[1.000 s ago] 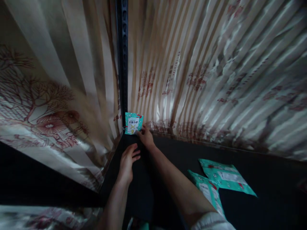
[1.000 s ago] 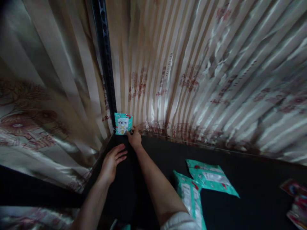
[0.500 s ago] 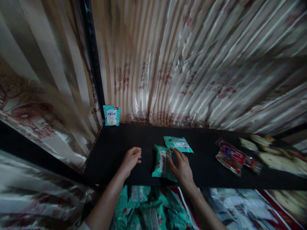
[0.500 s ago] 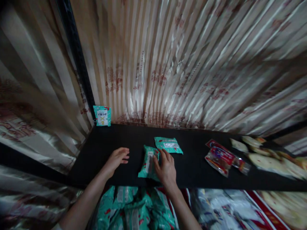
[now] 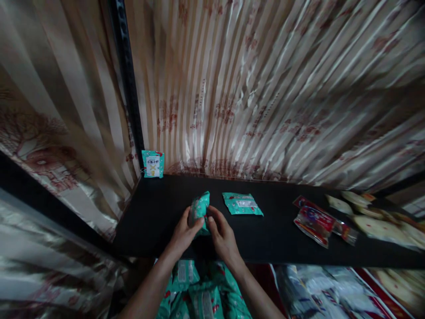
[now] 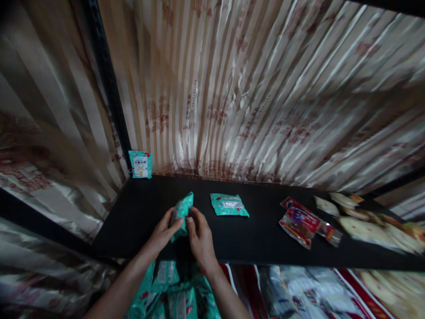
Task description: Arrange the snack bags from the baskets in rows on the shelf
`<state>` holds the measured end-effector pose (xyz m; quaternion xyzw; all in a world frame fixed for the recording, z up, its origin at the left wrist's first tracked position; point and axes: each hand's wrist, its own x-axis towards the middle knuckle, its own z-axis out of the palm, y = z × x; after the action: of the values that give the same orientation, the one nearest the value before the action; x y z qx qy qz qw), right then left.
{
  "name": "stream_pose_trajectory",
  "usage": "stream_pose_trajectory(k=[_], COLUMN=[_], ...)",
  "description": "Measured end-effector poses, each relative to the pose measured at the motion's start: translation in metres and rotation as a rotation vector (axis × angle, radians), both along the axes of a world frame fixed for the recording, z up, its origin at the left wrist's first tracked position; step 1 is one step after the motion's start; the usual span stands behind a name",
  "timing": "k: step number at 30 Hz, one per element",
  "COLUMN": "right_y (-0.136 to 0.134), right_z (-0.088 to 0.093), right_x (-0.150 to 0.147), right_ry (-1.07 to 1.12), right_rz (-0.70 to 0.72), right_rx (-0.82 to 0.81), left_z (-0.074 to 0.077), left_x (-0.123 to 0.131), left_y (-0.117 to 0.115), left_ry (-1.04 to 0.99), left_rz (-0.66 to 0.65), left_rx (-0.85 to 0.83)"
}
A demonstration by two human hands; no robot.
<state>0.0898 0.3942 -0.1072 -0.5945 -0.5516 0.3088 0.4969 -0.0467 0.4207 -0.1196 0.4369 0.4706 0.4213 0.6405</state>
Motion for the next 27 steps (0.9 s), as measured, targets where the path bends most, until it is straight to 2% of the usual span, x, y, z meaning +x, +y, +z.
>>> stream_pose_trajectory(k=[3,5,9,11,14,17,20,24,27], right_y=[0.01,0.017,0.031,0.037,0.042,0.042,0.042,0.048,0.058], right_z=[0.009,0.012,0.008,0.003,-0.001,0.005,0.019,0.032,0.03], right_x=[-0.02,-0.03,-0.038,-0.04,-0.047,-0.06,-0.071,-0.075,-0.077], right_ry=[0.046,0.083,0.197,0.238,0.351,0.535,0.686,0.703,0.665], right_rz=[0.131,0.181,0.092,0.037,0.071,0.19,0.331,0.433,0.499], right_rx=[0.065,0.077,0.037,-0.022,-0.218,-0.388,-0.431,-0.424,-0.428], left_z=[0.011,0.017,0.029,0.034,0.038,0.038,0.038,0.036,0.032], left_x=[-0.012,-0.022,-0.041,-0.05,-0.062,-0.069,-0.074,-0.081,-0.089], left_y=[0.002,0.003,0.005,0.006,0.007,0.01,0.014,0.021,0.029], left_ry=[-0.149,-0.274,-0.604,-0.76,-0.886,-0.926,-0.91,-0.814,-0.717], left_rz=[0.081,0.131,0.242,0.296,0.315,0.258,0.264,0.318,0.357], left_rx=[-0.044,-0.151,-0.371,-0.4,-0.411,-0.44,-0.449,-0.387,-0.342])
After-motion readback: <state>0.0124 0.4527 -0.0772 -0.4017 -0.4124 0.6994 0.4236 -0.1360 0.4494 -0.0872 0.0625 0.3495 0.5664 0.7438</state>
